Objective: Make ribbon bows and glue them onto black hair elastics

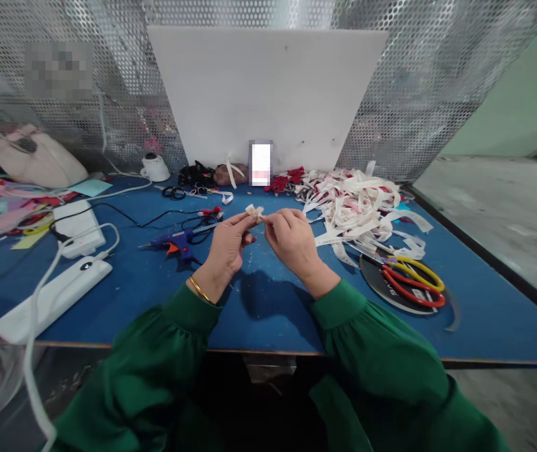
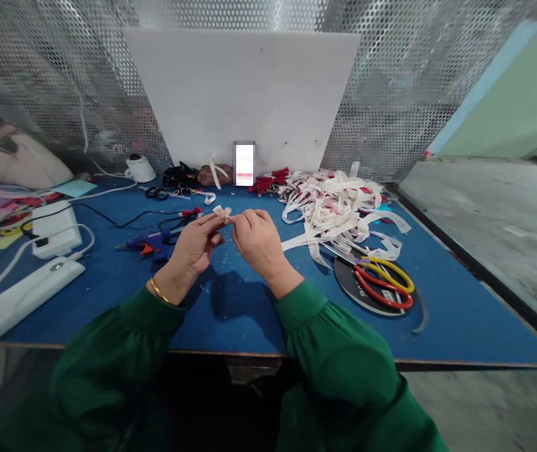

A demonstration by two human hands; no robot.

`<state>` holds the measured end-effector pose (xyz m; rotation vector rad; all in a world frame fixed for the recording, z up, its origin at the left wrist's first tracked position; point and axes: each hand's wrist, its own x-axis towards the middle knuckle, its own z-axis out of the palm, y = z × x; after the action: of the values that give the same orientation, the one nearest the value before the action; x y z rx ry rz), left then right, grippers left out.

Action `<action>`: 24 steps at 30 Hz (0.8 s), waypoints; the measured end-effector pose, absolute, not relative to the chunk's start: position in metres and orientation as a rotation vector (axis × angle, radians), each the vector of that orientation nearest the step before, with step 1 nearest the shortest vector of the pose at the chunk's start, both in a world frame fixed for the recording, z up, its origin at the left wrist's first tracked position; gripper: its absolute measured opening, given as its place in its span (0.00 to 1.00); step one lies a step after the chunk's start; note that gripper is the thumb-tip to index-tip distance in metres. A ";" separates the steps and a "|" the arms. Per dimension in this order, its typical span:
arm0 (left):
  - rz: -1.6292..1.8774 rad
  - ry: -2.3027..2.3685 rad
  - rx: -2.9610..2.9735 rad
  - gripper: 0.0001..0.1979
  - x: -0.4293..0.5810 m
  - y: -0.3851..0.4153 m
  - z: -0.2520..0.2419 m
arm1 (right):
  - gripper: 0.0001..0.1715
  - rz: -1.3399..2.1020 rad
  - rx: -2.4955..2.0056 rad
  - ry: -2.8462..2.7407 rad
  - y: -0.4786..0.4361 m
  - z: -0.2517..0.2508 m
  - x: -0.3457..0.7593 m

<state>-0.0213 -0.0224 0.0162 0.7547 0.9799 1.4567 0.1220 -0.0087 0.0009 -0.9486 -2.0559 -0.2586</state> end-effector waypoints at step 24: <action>1.453 1.217 1.407 0.15 -0.026 -0.023 0.012 | 0.11 0.800 -1.025 -1.513 -0.001 -0.007 0.119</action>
<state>-0.0256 -0.0230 0.0120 1.4066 1.2172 1.4530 0.1187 -0.0011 -0.0065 -1.0250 -1.5133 0.7995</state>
